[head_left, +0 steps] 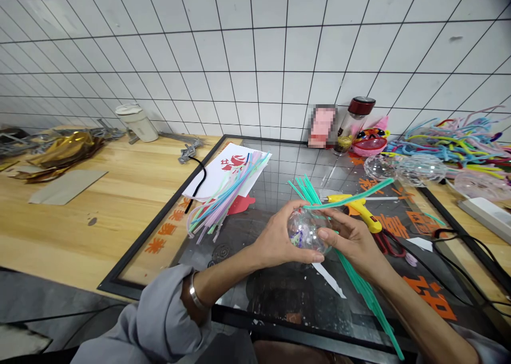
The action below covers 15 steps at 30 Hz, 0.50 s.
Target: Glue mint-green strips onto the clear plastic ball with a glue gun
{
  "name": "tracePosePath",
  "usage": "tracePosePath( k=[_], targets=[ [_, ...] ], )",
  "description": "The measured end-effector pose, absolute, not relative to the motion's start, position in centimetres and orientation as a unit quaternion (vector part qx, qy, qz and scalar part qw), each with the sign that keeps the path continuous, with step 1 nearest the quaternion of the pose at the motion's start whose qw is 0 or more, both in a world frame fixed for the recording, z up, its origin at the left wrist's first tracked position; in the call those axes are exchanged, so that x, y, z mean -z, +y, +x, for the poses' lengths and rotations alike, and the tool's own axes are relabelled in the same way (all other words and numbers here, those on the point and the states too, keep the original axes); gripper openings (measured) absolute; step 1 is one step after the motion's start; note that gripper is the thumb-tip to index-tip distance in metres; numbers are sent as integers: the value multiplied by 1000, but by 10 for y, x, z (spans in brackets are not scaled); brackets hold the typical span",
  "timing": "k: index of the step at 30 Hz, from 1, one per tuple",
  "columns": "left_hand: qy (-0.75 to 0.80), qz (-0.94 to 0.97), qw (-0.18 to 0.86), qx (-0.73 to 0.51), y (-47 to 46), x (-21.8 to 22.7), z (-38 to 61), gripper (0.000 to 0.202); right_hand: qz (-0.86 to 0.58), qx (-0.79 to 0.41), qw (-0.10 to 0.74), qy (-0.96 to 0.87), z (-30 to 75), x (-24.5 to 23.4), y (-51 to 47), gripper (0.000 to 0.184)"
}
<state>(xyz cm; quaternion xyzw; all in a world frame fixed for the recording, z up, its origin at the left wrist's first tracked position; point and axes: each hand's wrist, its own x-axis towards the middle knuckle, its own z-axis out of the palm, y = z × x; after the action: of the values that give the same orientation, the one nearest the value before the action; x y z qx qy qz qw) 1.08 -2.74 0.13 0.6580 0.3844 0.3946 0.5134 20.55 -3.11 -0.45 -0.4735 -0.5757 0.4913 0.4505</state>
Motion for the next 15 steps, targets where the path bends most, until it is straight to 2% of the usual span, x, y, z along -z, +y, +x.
tracePosePath(
  k=[9,15],
  targets=[
    [394,649,519,-393,-26,-3,12,82,-494,-465,453,-579,202,7,-31,61],
    [399,644,515,-400,-26,-2,12,81,-509,-414,462,-596,203,8,-31,58]
  ],
)
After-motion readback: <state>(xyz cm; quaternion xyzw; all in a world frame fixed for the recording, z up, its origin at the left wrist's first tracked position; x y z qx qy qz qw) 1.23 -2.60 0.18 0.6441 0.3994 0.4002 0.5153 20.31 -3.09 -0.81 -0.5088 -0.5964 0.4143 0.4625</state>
